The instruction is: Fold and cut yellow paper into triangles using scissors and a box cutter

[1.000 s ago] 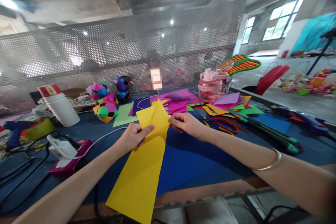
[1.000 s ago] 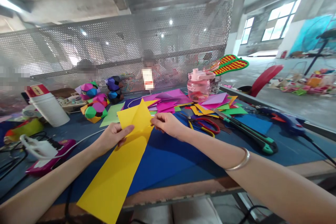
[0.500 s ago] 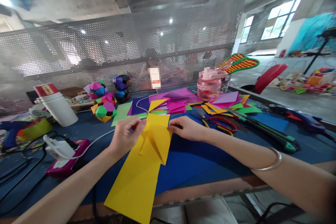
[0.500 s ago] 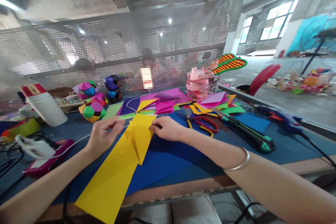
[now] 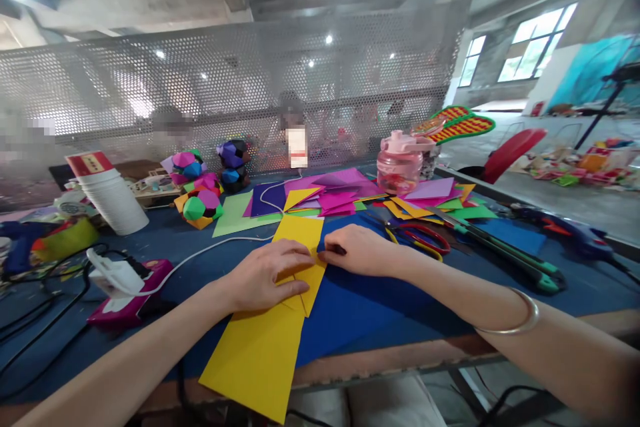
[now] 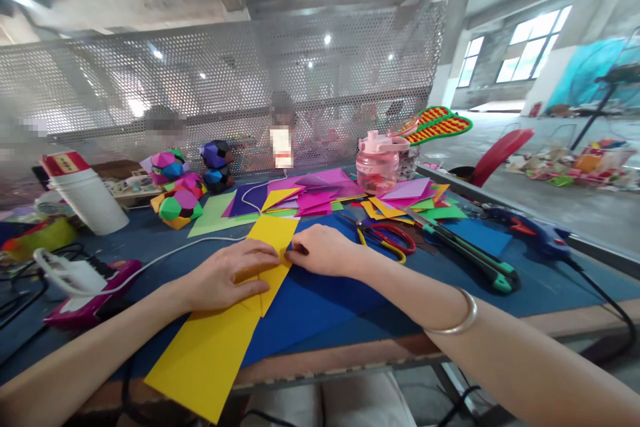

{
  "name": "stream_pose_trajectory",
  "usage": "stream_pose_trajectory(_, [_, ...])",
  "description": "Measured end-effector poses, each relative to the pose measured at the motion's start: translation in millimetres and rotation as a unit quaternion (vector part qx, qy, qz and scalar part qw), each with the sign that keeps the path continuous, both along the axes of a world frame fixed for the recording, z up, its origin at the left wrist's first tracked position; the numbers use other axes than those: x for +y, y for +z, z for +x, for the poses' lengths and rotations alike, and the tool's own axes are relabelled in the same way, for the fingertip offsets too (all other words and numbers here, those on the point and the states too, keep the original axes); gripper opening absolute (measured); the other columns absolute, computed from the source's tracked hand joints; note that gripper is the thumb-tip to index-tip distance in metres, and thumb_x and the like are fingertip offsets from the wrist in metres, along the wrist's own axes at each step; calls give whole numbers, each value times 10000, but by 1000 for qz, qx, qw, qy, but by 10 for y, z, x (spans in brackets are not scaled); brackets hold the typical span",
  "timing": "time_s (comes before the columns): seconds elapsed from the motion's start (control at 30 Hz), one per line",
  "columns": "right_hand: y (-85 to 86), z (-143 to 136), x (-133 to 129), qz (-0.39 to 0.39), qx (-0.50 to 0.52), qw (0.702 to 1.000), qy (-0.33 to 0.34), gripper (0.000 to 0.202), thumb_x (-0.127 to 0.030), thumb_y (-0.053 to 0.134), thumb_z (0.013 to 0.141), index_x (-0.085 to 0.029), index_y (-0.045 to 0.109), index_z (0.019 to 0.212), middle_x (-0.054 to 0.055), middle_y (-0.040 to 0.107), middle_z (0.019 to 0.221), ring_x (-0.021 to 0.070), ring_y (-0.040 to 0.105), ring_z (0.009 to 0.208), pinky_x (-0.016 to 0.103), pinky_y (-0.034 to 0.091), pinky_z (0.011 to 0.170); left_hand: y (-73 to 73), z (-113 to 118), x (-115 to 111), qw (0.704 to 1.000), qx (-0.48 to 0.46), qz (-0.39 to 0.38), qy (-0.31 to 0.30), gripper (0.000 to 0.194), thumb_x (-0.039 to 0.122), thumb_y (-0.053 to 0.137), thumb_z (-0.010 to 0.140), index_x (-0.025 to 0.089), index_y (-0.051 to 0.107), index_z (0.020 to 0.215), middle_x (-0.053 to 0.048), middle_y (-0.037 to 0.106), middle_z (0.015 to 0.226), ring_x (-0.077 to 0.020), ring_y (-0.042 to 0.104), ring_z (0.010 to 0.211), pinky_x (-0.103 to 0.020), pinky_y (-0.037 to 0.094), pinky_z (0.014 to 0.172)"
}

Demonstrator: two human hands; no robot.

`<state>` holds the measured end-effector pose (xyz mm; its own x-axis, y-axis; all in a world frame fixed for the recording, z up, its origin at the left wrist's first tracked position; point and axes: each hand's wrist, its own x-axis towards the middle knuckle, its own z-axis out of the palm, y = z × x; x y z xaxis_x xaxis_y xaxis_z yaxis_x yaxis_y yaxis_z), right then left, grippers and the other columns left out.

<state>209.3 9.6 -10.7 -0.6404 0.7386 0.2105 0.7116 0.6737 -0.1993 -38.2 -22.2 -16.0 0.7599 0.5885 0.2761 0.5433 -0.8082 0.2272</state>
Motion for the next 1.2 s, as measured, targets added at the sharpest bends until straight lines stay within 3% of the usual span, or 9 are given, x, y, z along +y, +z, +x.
stream_pose_trajectory(0.27, [52,67,84,33,32,998,-54,236,-350,562,921,-192,637,762,54,696,778,179,593,704,281,328,633,48,-5,20,998,20,-53,2,381,364,618,936,250,635,1299,-86,582,1378,-263,564,1251,-396,450,1065])
stream_pose_trajectory(0.47, [200,599,41,66,51,986,-144,202,-295,473,939,-198,638,876,69,694,884,197,612,774,298,374,694,59,-13,15,998,6,-69,-4,367,373,624,936,251,642,1282,-75,597,1347,-250,575,1218,-368,457,1041])
stream_pose_trajectory(0.63, [30,1129,-117,50,30,969,-242,108,-264,554,823,-181,616,850,107,672,796,251,615,714,339,372,667,48,-17,32,997,-3,-79,-12,373,376,618,940,236,643,1284,-72,592,1340,-246,560,1224,-357,437,1053])
stream_pose_trajectory(0.77, [-58,1214,-182,27,59,966,-250,322,-201,583,721,-179,611,1041,60,643,743,232,592,662,326,357,629,33,-22,46,996,-15,-85,-15,361,371,618,938,239,654,1272,-75,596,1326,-242,566,1210,-357,432,1053])
stream_pose_trajectory(0.87, [4,1080,-179,-8,116,968,-220,371,-246,628,695,-195,581,1059,-11,560,616,197,533,561,303,331,555,8,-22,67,995,-31,-85,-28,380,371,633,928,240,646,1285,-85,598,1323,-246,568,1207,-361,431,1053])
stream_pose_trajectory(1.0, [100,610,-185,-88,236,962,-109,305,-480,522,851,-229,483,1018,-25,562,686,143,505,517,285,393,517,-24,-13,104,993,-56,-93,-43,406,358,673,900,235,646,1286,-100,605,1313,-255,567,1219,-365,421,1066])
stream_pose_trajectory(1.1, [103,124,-219,-155,309,938,-16,234,-457,444,907,-244,418,999,-53,509,653,128,506,505,269,425,513,-32,-15,124,990,-73,-109,-47,419,309,700,871,230,651,1280,-106,613,1301,-258,583,1199,-361,425,1063])
stream_pose_trajectory(1.2, [66,-275,-270,-217,341,912,73,175,-392,450,910,-238,427,989,-29,552,699,131,553,589,265,469,571,-44,-33,143,980,-104,-160,-61,287,259,654,891,231,708,1171,-96,660,1230,-256,618,1136,-360,450,1035])
